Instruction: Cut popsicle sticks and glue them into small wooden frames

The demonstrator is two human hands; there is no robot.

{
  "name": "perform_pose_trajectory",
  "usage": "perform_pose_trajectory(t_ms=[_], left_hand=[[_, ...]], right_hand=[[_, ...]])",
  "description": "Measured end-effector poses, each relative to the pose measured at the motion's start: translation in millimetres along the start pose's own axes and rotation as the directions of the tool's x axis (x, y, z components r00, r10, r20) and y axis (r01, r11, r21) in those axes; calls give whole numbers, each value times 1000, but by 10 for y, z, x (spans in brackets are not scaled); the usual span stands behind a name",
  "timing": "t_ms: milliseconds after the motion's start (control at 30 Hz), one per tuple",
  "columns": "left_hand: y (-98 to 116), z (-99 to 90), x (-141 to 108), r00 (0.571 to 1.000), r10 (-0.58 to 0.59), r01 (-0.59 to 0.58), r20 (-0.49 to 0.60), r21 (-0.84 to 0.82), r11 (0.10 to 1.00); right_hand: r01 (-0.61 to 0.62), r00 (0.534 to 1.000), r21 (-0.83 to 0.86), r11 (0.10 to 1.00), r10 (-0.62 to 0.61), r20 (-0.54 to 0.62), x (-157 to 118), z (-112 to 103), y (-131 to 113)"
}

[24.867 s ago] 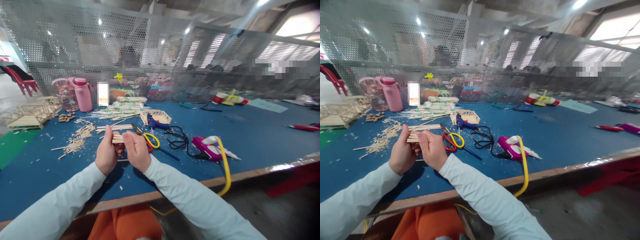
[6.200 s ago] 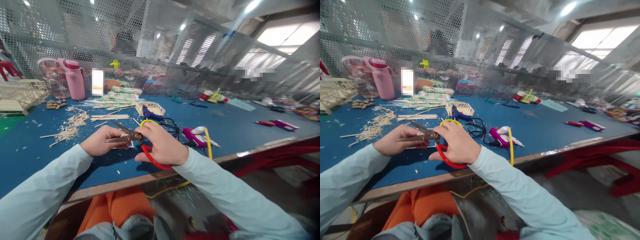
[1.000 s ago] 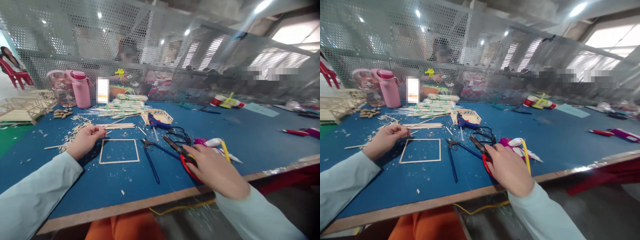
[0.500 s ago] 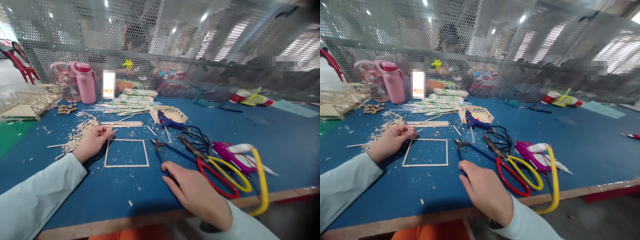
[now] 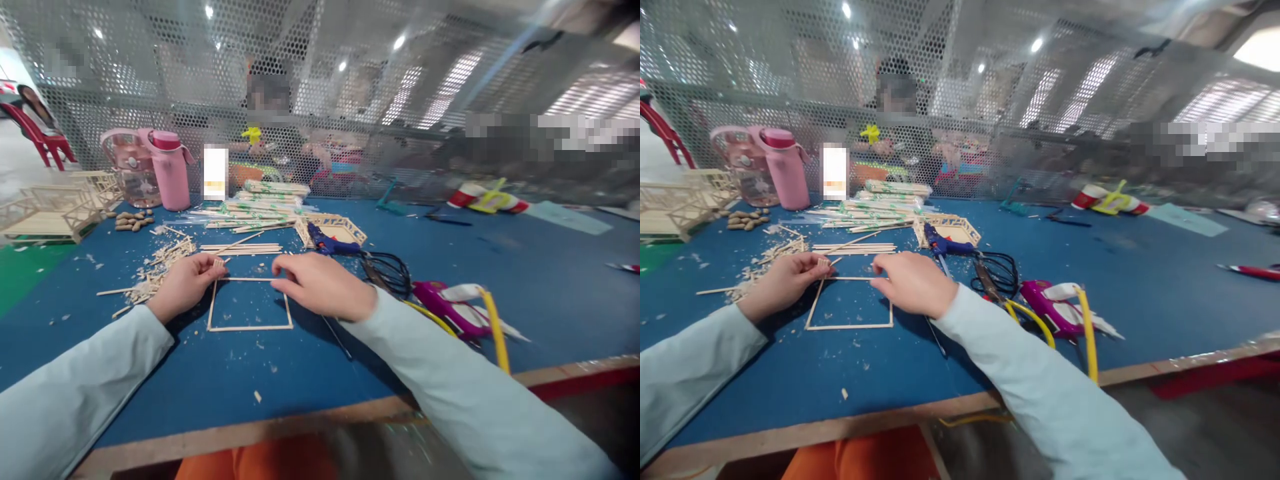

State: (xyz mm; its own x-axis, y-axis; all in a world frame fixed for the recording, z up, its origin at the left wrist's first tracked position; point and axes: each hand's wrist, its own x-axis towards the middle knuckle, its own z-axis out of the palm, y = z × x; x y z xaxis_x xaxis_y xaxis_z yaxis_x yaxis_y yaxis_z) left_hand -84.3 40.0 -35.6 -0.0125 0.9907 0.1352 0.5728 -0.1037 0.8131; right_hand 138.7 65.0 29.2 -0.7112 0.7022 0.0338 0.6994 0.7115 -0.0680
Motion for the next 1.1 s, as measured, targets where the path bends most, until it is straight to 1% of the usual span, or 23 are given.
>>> perform_pose_trajectory(t_ms=[67,133,200,267,333,467,567,633,700,733,800,833,867,900,933,967,1000,1033,1067,1100], left_hand=[[15,-1,-9,1000,0,0,-5,-21,1000],[35,-7,-15,999,-22,22,-41,-14,1000],[50,-21,-15,995,-35,40,-97,49,998],[56,-40,-7,987,-19,37,-157,111,993],[55,-61,2,980,-4,25,-197,103,994],[61,-97,0,970,-25,32,-240,25,999],[71,-100,-17,971,-21,20,-236,-5,1000],[67,-94,-26,973,-52,38,-223,-62,997],[46,-97,-26,974,-81,62,-212,-96,993],[30,-105,-22,974,-80,65,-211,-80,995],[-5,-138,-8,975,-53,56,-216,11,998],[-19,-159,-1,975,-36,49,-221,56,997],[-28,-180,6,974,-20,41,-227,89,995],[-28,-197,10,973,-3,30,-231,115,993],[-18,-208,9,971,15,18,-237,136,991],[1,-210,3,970,35,3,-239,156,988],[29,-204,-10,970,57,-13,-238,182,983],[63,-188,-29,971,80,-31,-226,213,977],[100,-166,-53,974,99,-49,-203,238,970],[134,-139,-80,979,110,-64,-170,256,965]], right_hand=[[32,999,14,999,-32,0,211,139,-6],[75,997,3,997,-75,-11,343,317,2],[97,994,-25,995,-98,-53,403,471,14],[101,990,-38,994,-104,-93,422,561,25],[111,988,-34,993,-114,-108,430,589,32],[128,982,-38,991,-132,-134,438,585,35],[155,977,-23,988,-157,-143,456,616,40],[176,976,8,984,-174,-129,480,632,49],[182,979,55,982,-176,-99,495,600,70],[173,981,76,982,-166,-96,487,556,87],[128,982,88,988,-115,-147,411,411,136],[81,980,75,994,-66,-189,337,319,168],[20,973,50,999,-8,-229,238,227,200],[-67,971,18,998,70,-228,117,143,231],[-175,969,-27,984,167,-180,-19,77,256],[-280,958,-86,956,271,-95,-161,36,273],[-343,938,-129,930,346,-1,-300,23,280],[-362,923,-146,921,376,78,-427,38,276],[-352,919,-139,926,370,136,-533,75,262],[-341,922,-120,932,357,152,-614,128,241]])
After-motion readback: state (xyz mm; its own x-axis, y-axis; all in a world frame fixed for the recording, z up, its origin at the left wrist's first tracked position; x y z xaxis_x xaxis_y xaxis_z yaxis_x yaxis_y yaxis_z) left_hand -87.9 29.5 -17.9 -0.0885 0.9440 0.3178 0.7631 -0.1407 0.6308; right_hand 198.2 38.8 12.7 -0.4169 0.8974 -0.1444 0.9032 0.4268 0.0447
